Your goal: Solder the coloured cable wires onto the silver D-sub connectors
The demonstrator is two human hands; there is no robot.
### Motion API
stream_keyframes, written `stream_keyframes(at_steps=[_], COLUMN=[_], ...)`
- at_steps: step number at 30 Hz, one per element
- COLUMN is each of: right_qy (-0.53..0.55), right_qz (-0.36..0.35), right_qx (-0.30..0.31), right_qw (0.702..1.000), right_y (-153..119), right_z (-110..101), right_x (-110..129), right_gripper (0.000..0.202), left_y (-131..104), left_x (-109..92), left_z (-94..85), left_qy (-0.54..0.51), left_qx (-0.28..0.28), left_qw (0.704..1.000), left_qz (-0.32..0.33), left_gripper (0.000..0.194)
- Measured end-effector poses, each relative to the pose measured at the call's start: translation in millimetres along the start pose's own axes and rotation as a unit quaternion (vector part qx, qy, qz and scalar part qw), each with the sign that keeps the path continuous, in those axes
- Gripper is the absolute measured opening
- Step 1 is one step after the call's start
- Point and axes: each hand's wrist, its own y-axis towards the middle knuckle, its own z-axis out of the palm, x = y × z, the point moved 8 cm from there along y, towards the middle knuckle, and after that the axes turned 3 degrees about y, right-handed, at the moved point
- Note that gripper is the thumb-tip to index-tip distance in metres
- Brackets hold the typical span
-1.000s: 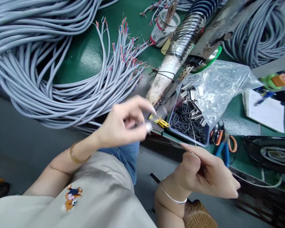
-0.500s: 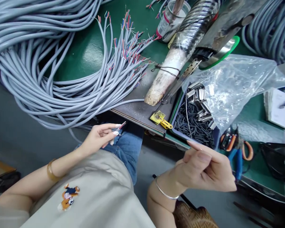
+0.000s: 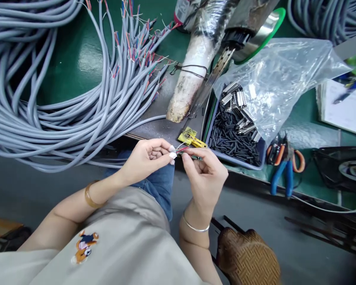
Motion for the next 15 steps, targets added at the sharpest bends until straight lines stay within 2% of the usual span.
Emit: stream_keyframes(at_steps=[3, 5, 10, 15], right_qy=[0.014, 0.036, 0.105, 0.123], right_qz=[0.021, 0.04, 0.094, 0.103], right_qx=[0.008, 0.026, 0.05, 0.045], right_qw=[1.0, 0.998, 0.989, 0.986], right_y=[3, 4, 7, 8], right_z=[7, 12, 21, 23], right_x=[-5, -9, -18, -18], right_gripper=[0.01, 0.01, 0.01, 0.01], left_y=[0, -1, -2, -1], left_x=[2, 4, 5, 3], left_z=[-4.2, -4.7, -3.7, -3.0], left_qy=[0.015, 0.026, 0.006, -0.014], left_qx=[-0.006, 0.013, 0.069, 0.084], left_qw=[1.0, 0.999, 0.997, 0.995], left_qz=[0.018, 0.014, -0.036, -0.061], left_gripper=[0.022, 0.027, 0.045, 0.05])
